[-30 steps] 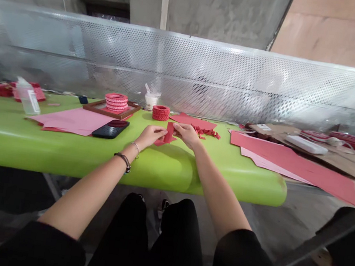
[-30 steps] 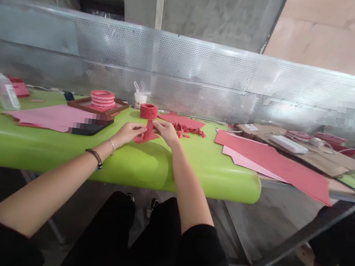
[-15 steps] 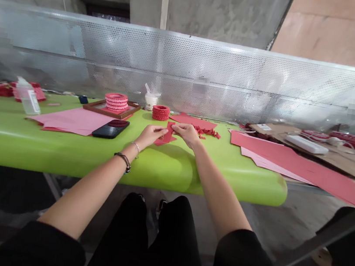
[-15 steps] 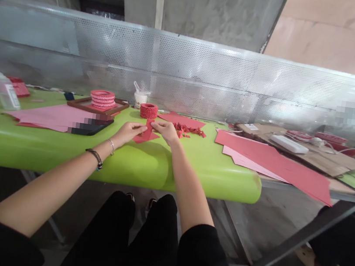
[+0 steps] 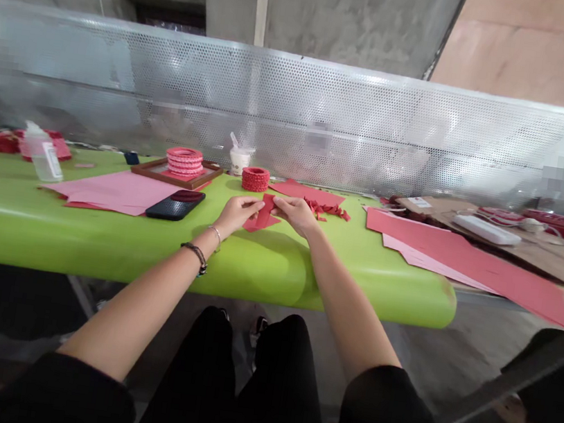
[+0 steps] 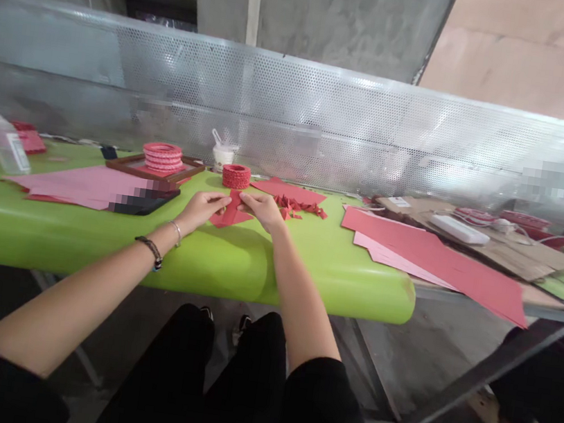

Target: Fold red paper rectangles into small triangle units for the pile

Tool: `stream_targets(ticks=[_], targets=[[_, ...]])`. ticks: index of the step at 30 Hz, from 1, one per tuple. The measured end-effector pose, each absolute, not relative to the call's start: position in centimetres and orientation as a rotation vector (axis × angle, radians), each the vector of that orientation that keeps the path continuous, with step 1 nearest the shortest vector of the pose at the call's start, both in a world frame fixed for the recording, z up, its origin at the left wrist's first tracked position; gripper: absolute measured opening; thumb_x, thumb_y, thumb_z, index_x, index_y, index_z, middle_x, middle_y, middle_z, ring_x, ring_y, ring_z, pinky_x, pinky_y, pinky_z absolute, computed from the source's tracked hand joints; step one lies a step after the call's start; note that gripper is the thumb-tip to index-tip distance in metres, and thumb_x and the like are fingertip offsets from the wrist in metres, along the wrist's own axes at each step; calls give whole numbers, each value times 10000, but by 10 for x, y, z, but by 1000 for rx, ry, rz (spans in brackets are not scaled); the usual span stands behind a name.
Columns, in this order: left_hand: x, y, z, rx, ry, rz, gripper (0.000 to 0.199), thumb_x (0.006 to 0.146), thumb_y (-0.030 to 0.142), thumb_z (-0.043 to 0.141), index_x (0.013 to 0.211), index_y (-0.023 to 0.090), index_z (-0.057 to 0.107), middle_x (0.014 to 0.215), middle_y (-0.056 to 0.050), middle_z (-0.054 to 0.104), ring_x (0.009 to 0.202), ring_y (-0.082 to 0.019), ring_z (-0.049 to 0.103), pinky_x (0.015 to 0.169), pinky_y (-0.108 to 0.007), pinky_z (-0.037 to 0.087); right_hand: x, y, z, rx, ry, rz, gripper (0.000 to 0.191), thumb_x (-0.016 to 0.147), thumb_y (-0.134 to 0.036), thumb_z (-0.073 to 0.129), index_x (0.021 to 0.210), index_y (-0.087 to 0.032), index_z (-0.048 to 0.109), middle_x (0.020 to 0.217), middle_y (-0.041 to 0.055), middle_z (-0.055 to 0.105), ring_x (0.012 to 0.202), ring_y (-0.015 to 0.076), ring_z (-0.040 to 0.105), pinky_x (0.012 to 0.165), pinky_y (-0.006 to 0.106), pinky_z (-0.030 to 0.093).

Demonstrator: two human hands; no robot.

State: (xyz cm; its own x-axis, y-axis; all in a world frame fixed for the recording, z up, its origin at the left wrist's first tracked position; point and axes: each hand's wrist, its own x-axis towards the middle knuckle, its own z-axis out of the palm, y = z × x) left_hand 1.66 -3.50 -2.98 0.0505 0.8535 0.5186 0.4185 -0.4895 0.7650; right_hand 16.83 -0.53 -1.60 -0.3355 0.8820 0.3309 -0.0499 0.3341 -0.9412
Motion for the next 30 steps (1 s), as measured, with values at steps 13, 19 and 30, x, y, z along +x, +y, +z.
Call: stream_targets(ticks=[13, 19, 30], targets=[[16, -26, -35, 1994, 1279, 1368, 225, 829, 290, 465, 939, 111, 544, 887, -41, 579, 762, -147, 567, 677, -330, 479, 168, -7, -15, -805, -1607, 1176, 65, 639, -200, 649, 618, -141, 665, 560, -1, 635, 550, 79, 589, 679, 253, 500], [16, -27, -35, 2054, 1307, 1345, 238, 828, 301, 463, 948, 111, 544, 909, -43, 576, 784, -159, 566, 686, -337, 478, 168, -7, -15, -818, -1644, 1123, 83, 627, -218, 658, 619, -135, 652, 565, 6, 631, 541, 80, 580, 639, 239, 500], [17, -28, -34, 2093, 1344, 1250, 228, 829, 303, 462, 912, 111, 552, 865, -35, 582, 743, -144, 567, 661, -318, 480, 167, -5, -16, -840, -1720, 937, 112, 674, -195, 597, 583, -130, 585, 519, -29, 556, 474, 52, 497, 525, 193, 411]])
